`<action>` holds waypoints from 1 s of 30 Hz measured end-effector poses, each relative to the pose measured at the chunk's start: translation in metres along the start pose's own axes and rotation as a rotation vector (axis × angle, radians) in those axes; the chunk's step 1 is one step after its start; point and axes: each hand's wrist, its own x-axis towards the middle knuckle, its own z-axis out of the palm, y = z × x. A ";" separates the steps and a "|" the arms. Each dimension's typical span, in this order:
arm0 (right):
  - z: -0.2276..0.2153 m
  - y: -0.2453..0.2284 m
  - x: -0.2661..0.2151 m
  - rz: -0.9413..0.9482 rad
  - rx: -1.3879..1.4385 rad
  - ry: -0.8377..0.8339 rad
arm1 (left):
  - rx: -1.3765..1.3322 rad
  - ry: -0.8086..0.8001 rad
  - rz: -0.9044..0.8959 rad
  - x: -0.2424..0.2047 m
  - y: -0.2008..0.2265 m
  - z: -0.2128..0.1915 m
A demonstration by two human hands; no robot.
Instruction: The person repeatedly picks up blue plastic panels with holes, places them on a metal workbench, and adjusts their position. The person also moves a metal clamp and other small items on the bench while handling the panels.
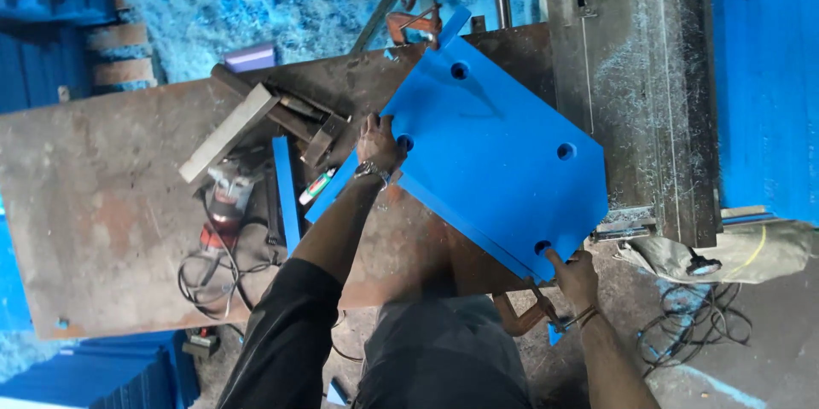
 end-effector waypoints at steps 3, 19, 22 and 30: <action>0.000 -0.019 -0.010 0.088 -0.061 -0.003 | 0.064 0.005 0.025 0.008 -0.003 0.005; -0.138 -0.146 -0.081 -0.094 0.463 -0.007 | -0.590 -0.688 -0.172 0.109 -0.021 0.067; -0.177 -0.102 -0.044 0.139 0.346 0.036 | 0.107 -0.385 0.600 0.103 -0.019 0.074; -0.231 -0.060 -0.237 -0.148 -0.136 0.467 | -0.733 -0.349 0.118 -0.030 0.140 -0.101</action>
